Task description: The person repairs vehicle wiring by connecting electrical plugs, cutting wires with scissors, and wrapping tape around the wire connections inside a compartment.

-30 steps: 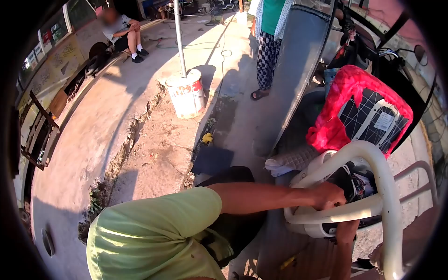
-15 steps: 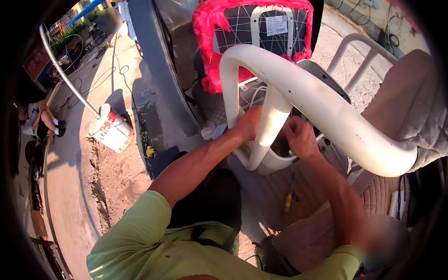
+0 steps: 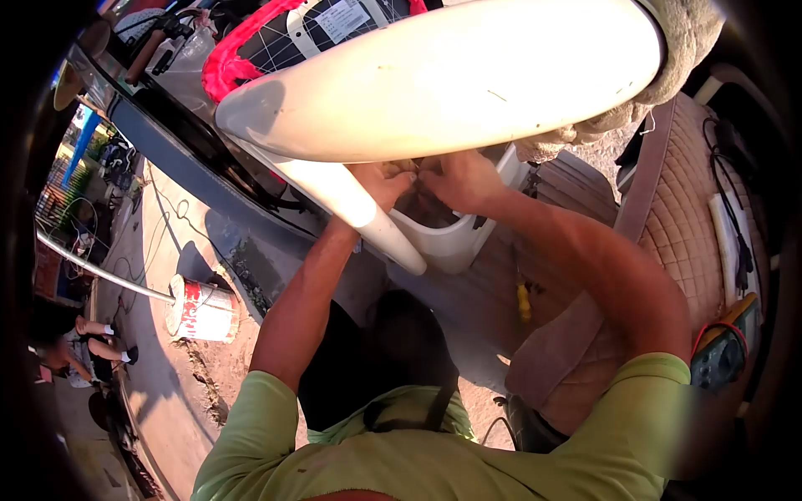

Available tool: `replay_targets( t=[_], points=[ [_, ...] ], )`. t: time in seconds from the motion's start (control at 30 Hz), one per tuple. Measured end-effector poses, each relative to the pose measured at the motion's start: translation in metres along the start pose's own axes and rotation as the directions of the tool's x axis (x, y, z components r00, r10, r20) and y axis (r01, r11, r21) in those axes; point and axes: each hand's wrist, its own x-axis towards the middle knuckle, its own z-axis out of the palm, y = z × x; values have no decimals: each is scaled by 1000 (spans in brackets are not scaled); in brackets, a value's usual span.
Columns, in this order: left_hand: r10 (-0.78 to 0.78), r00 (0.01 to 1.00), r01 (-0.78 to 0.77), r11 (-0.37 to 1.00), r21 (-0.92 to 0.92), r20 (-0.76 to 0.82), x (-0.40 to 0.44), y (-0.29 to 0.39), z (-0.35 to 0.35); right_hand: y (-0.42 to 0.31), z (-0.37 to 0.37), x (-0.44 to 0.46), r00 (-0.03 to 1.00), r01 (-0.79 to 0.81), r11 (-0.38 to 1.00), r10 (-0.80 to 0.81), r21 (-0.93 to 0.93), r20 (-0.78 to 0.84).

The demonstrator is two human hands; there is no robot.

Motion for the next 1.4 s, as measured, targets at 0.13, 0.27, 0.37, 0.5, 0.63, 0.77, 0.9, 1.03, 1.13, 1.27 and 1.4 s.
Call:
replay_targets(
  t=[0.13, 0.27, 0.37, 0.5, 0.63, 0.77, 0.9, 1.03, 1.13, 1.27, 1.4],
  points=[
    [426, 905, -402, 852, 336, 0, -2, 1, -5, -7, -8, -1, 998, -12, 997, 7, 81, 68],
    [404, 915, -385, 857, 342, 19, -4, 6, -7, -12, -11, -2, 994, -49, 996, 40, 80, 103],
    [183, 981, -192, 950, 247, 61, -4, 17, -12, -17, -16, -1, 986, -67, 997, 61, 34, 155],
    [200, 966, -233, 948, 216, 166, 0, 14, -16, -16, -14, -3, 994, -13, 1000, 10, 27, 108],
    [97, 986, -119, 979, 167, 135, -2, 26, -14, -15, -15, -3, 996, 88, 992, -90, 88, 20],
    [57, 993, -71, 988, 135, 106, 0, 39, -16, -17, -17, -1, 984, 175, 978, -175, 111, -11],
    [45, 990, -59, 993, 102, 134, -1, 42, -17, -10, -12, -2, 964, 264, 959, -261, 100, -44],
    [124, 980, -131, 991, 33, 154, 0, 34, -16, -7, -11, -3, 970, 244, 967, -245, 65, -3],
    [208, 966, -222, 972, 80, 151, 2, 28, -17, -22, -21, -4, 978, 203, 975, -206, 88, 29],
    [118, 986, -108, 990, -90, 117, 0, 25, -14, -28, -25, -5, 981, 179, 973, -188, 147, 46],
    [53, 991, -36, 991, -133, 123, -1, 23, -13, -5, -7, -3, 980, 200, 979, -200, 22, -26]
  ],
)
